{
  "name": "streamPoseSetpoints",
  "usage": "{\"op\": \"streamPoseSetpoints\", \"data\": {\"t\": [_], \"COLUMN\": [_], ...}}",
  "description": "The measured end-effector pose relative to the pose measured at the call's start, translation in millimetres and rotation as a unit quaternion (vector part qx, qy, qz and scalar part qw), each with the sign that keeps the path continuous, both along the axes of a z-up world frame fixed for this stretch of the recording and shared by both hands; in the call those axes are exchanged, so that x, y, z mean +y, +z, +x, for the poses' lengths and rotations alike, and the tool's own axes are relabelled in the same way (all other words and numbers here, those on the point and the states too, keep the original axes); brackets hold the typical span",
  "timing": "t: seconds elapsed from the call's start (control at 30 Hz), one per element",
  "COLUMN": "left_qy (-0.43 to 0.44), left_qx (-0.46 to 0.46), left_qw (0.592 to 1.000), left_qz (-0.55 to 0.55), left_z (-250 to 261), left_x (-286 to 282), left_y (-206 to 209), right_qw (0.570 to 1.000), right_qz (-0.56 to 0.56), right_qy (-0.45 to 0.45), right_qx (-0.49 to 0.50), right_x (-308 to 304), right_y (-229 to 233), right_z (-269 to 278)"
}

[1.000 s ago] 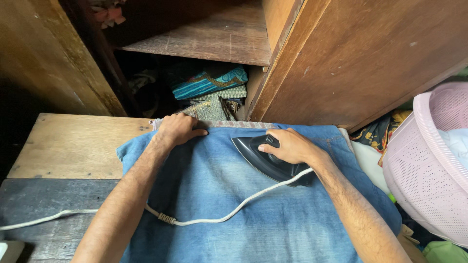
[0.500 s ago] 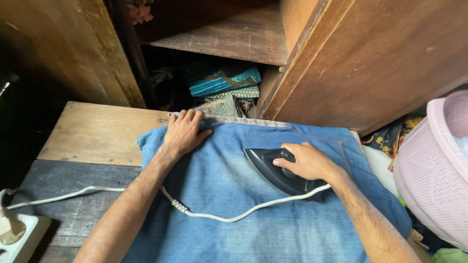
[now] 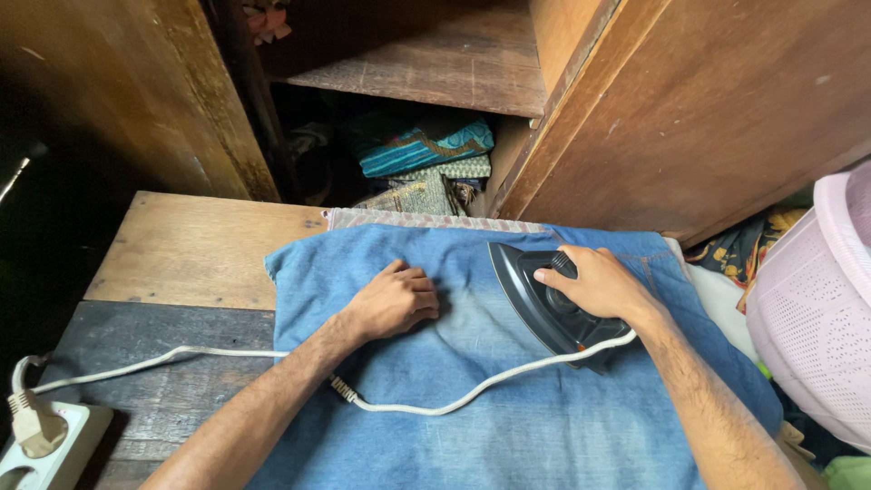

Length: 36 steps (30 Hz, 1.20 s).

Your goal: The person irons a denim shirt and then folds it by hand on a wooden surface.

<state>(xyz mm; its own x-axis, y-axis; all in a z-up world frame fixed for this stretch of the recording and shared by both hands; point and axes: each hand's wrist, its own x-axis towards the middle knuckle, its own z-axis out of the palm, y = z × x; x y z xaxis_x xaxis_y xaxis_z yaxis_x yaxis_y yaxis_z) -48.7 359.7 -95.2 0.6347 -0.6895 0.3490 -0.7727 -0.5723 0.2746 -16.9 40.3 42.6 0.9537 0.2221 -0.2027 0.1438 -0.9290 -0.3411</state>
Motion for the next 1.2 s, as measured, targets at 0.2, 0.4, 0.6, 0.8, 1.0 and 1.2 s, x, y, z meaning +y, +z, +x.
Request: {"op": "streamPoseSetpoints", "data": {"t": [0.2, 0.4, 0.6, 0.8, 1.0, 1.2], "left_qy": [-0.036, -0.029, -0.025, -0.012, 0.061, 0.146], "left_qx": [-0.037, 0.018, 0.104, 0.16, 0.249, -0.022], "left_qw": [0.998, 0.991, 0.993, 0.987, 0.966, 0.986], "left_qz": [-0.044, -0.132, -0.044, 0.024, 0.026, -0.076], "left_z": [0, -9, -18, -9, 30, 81], "left_x": [2, 1, -7, -19, -52, -104], "left_y": [9, 25, 31, 51, 34, 2], "right_qw": [1.0, 1.0, 1.0, 0.999, 0.998, 0.997], "right_qz": [-0.003, 0.004, 0.011, -0.045, -0.046, -0.068], "right_qy": [-0.007, -0.023, -0.012, -0.022, -0.04, -0.041], "right_qx": [-0.002, 0.021, 0.002, 0.014, 0.035, 0.003], "right_x": [-5, -5, -8, -8, -11, -21], "right_y": [-4, 0, 4, 5, -1, -6], "right_z": [-4, -4, -6, -7, -10, -15]}}
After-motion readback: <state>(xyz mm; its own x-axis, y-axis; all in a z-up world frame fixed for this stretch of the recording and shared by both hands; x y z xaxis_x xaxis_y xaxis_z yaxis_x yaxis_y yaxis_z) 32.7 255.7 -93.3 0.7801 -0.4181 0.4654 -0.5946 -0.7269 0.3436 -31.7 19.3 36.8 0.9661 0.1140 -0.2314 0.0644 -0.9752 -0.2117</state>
